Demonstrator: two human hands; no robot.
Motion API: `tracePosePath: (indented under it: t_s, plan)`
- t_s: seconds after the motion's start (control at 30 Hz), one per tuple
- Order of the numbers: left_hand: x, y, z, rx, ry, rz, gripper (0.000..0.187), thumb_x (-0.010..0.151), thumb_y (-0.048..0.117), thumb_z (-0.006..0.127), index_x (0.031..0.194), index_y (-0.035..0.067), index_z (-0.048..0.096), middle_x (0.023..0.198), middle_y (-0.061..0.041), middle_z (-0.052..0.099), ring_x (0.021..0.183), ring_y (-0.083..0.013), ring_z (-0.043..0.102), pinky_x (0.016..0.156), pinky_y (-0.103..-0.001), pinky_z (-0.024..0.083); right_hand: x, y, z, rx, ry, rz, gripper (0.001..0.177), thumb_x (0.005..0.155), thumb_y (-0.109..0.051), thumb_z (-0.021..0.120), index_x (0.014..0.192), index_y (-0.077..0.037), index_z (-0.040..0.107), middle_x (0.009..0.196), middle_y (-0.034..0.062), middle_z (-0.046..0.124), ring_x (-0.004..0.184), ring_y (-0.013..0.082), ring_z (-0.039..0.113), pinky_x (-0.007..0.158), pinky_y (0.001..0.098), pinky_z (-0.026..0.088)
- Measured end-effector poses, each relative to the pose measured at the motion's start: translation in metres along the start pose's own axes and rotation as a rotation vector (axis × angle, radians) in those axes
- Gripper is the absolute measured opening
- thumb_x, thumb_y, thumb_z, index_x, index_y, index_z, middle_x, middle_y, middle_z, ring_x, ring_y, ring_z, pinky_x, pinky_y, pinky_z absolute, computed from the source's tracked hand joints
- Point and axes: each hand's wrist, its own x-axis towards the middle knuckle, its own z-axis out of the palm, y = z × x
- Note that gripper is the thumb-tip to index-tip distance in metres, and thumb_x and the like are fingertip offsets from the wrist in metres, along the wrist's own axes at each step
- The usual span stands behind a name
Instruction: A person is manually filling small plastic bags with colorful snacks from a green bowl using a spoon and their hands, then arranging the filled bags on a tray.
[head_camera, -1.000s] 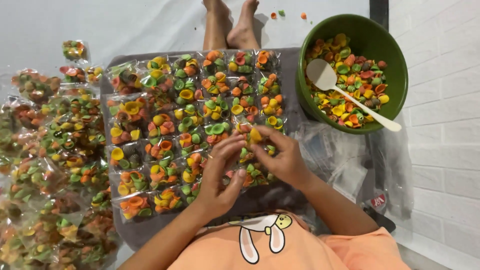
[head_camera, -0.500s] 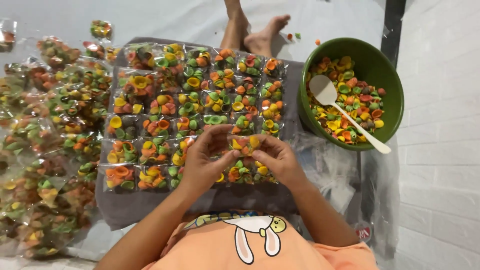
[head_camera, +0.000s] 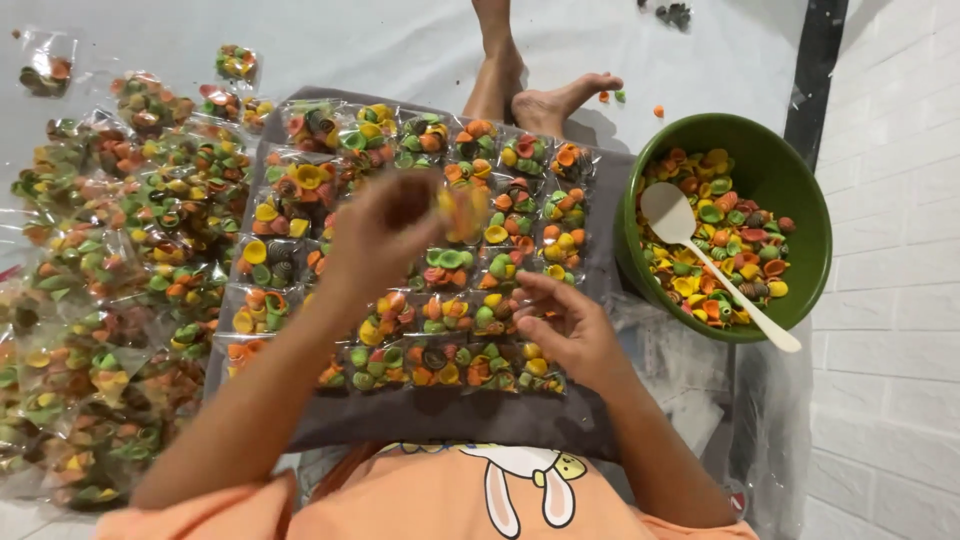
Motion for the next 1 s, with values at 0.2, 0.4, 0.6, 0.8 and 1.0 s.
tracePosePath:
  t_s: [0.2, 0.4, 0.6, 0.8, 1.0]
  plan:
    - [0.075, -0.041, -0.019, 0.404, 0.136, -0.023, 0.05, 0.084, 0.021, 0.081, 0.129, 0.014, 0.061, 0.107, -0.014, 0.074, 0.096, -0.0334, 0.076, 0.084, -0.043, 0.063, -0.001, -0.007, 0.002, -0.052, 0.032, -0.024, 0.049, 0.09, -0.009, 0.076, 0.137, -0.003, 0.064, 0.115, 0.014, 0.074, 0.101, 0.0228, 0.075, 0.077, 0.0322, 0.064]
    - [0.073, -0.069, -0.011, 0.825, 0.14, 0.158, 0.045, 0.088, 0.017, 0.079, 0.127, 0.013, 0.056, 0.107, -0.018, 0.066, 0.094, -0.0478, 0.071, 0.078, -0.058, 0.058, -0.008, -0.017, -0.001, -0.143, 0.047, -0.046, 0.041, 0.09, -0.014, 0.078, 0.13, -0.006, 0.072, 0.116, 0.0111, 0.075, 0.1, 0.0196, 0.073, 0.076, 0.0308, 0.063]
    - [0.073, -0.082, -0.014, 1.177, 0.263, 0.474, 0.039, 0.076, 0.021, 0.09, 0.106, 0.011, 0.066, 0.12, -0.013, 0.059, 0.097, -0.0361, 0.067, 0.075, -0.044, 0.06, -0.004, -0.018, -0.006, -0.16, 0.056, -0.134, 0.037, 0.091, -0.014, 0.077, 0.128, -0.005, 0.073, 0.114, 0.0088, 0.076, 0.097, 0.0171, 0.073, 0.071, 0.0276, 0.062]
    - [0.003, 0.004, 0.037, 0.732, -0.014, 0.513, 0.057, 0.078, -0.003, 0.077, 0.132, 0.002, 0.059, 0.13, -0.023, 0.059, 0.105, -0.0357, 0.058, 0.085, -0.047, 0.05, -0.017, -0.046, -0.026, 0.213, 0.068, -0.082, 0.036, 0.097, 0.001, 0.065, 0.133, 0.0, 0.061, 0.122, 0.0104, 0.068, 0.099, 0.0146, 0.068, 0.088, 0.0263, 0.06]
    - [-0.118, -0.008, 0.137, -0.275, -0.836, -0.186, 0.023, 0.104, 0.024, 0.052, 0.112, 0.006, 0.062, 0.088, -0.001, 0.055, 0.076, -0.0109, 0.047, 0.062, -0.028, 0.042, -0.042, -0.094, -0.011, 0.234, -0.03, -0.387, 0.029, 0.101, -0.018, 0.067, 0.123, 0.002, 0.064, 0.117, 0.0131, 0.068, 0.092, 0.0175, 0.066, 0.083, 0.0279, 0.056]
